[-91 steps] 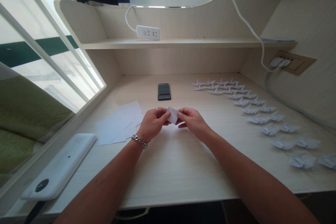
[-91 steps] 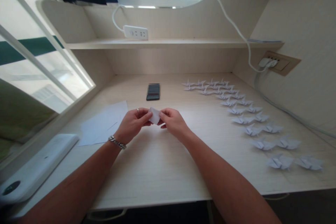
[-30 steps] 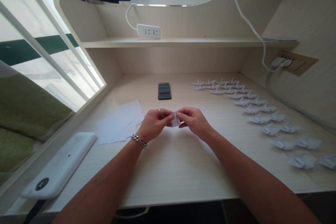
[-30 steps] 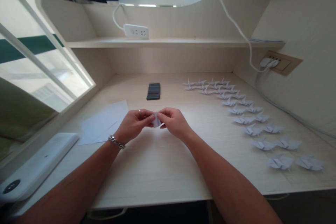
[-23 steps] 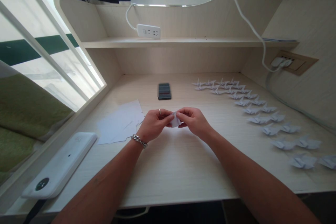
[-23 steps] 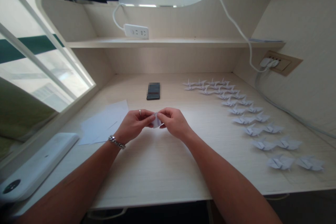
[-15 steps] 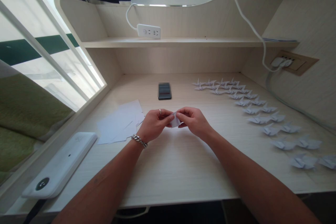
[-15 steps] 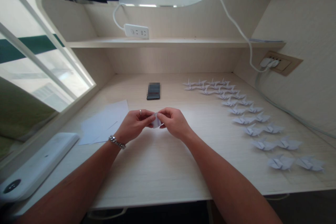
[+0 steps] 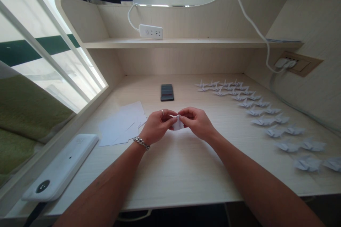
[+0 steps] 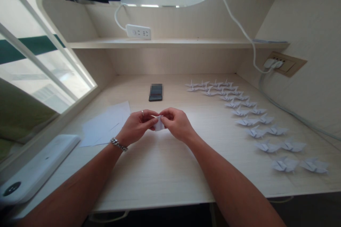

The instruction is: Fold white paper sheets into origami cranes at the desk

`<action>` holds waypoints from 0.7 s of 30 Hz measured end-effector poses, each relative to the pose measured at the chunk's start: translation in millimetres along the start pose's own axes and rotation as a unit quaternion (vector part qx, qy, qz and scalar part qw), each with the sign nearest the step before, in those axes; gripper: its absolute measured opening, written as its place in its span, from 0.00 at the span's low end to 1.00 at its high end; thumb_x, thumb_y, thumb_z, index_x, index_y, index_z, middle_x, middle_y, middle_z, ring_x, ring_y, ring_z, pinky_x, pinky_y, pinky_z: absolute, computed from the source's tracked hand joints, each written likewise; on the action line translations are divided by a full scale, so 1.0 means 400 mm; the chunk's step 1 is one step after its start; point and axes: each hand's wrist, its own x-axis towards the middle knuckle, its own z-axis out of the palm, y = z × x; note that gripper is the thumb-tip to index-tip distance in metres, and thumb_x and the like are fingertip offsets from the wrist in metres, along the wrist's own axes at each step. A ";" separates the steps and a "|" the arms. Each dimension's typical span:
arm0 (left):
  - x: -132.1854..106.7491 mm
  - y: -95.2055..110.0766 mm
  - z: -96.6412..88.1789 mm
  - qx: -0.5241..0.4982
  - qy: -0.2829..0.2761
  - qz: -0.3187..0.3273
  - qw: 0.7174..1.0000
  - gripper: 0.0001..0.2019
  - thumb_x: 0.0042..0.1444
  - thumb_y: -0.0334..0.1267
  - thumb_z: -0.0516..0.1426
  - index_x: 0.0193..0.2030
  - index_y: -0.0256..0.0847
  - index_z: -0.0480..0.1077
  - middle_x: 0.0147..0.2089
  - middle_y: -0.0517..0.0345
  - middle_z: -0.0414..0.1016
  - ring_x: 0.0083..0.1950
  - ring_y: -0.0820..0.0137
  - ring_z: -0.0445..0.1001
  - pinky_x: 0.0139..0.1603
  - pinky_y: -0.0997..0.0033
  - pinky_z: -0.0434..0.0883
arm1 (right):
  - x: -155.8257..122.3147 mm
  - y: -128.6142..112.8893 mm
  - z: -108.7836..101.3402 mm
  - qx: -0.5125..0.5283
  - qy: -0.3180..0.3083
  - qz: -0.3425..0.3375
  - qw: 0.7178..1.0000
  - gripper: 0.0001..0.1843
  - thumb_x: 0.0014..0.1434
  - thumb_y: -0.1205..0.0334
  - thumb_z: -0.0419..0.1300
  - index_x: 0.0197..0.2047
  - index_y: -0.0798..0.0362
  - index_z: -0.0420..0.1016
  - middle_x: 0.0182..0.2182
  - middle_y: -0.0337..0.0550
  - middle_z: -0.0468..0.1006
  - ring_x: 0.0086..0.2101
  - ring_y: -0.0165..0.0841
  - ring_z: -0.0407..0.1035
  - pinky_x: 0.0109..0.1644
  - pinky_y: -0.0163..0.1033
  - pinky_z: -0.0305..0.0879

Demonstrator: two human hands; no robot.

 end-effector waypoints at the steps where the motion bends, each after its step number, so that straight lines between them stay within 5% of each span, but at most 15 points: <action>1: 0.000 -0.001 0.000 -0.004 0.000 0.001 1.000 0.15 0.52 0.43 0.62 0.41 0.34 0.74 0.30 0.53 0.78 0.30 0.70 0.76 0.31 0.70 0.77 | 0.001 -0.001 0.000 0.006 0.001 0.004 1.000 0.10 0.50 0.61 0.63 0.37 0.56 0.74 0.30 0.41 0.78 0.31 0.33 0.73 0.31 0.37 0.72; 21: 0.004 0.002 -0.002 -0.055 0.019 0.005 0.998 0.13 0.49 0.43 0.64 0.35 0.35 0.74 0.28 0.56 0.77 0.27 0.73 0.73 0.26 0.74 0.74 | -0.001 -0.017 -0.001 0.084 0.005 0.058 0.995 0.14 0.45 0.57 0.68 0.35 0.55 0.76 0.28 0.40 0.78 0.30 0.33 0.73 0.34 0.42 0.74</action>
